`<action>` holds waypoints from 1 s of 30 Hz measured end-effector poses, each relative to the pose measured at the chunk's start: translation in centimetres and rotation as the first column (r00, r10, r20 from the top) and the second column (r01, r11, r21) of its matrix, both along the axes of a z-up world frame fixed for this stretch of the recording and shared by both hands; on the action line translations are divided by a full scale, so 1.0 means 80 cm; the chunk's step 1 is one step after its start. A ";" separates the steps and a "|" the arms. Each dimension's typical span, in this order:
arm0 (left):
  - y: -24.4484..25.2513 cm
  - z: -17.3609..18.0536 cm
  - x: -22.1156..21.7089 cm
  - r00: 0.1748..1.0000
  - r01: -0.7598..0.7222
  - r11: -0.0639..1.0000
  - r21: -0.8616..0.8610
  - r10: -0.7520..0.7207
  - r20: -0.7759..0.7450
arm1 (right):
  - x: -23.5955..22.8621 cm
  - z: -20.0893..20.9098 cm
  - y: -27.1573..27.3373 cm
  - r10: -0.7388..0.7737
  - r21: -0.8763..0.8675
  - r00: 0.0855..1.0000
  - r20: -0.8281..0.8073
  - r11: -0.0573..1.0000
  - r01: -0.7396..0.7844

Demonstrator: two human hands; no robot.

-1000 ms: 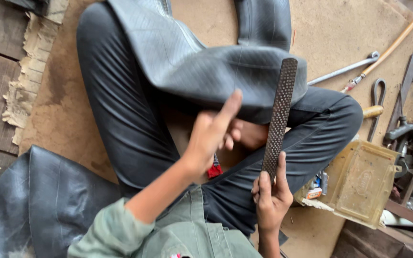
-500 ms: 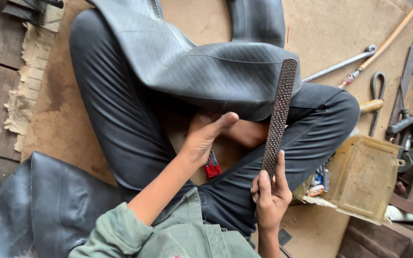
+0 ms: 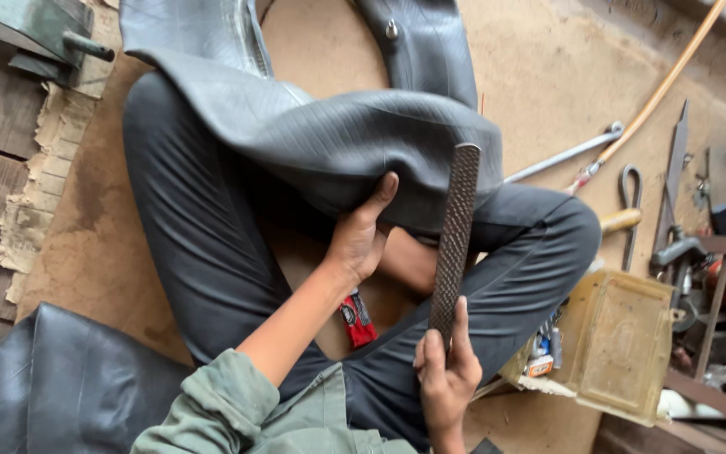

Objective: The person sits on the floor and uses a metal file to smooth the surface of a large, flexible black rubber object. They repeatedly rub the file against the rubber, adjusting the object's position to work on different sections.

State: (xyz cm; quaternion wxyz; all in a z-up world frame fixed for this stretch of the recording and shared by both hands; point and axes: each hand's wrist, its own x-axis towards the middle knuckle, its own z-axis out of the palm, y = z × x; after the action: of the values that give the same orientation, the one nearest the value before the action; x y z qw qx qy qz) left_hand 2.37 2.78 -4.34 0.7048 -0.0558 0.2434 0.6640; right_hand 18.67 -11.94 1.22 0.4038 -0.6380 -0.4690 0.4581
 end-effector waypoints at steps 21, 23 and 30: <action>-0.004 -0.069 -0.002 0.961 0.200 0.968 0.150 -0.223 0.164 | -0.061 -0.007 0.090 0.011 -0.044 1.000 0.022 0.999 -0.010; 0.005 -0.063 -0.005 0.957 0.190 0.971 0.145 -0.216 0.194 | -0.055 -0.015 0.058 0.009 0.014 0.990 0.142 1.000 -0.011; 0.007 -0.070 -0.010 0.953 0.214 0.941 0.264 -0.260 0.156 | -0.065 -0.032 0.067 0.077 0.165 0.960 0.268 0.978 -0.124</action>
State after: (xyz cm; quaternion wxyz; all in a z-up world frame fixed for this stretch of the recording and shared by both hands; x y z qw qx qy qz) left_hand 1.61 3.36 -9.91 0.8012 -0.0016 0.0971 0.5905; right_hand 13.47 -6.58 -1.31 0.3709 -0.6288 -0.5894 0.3459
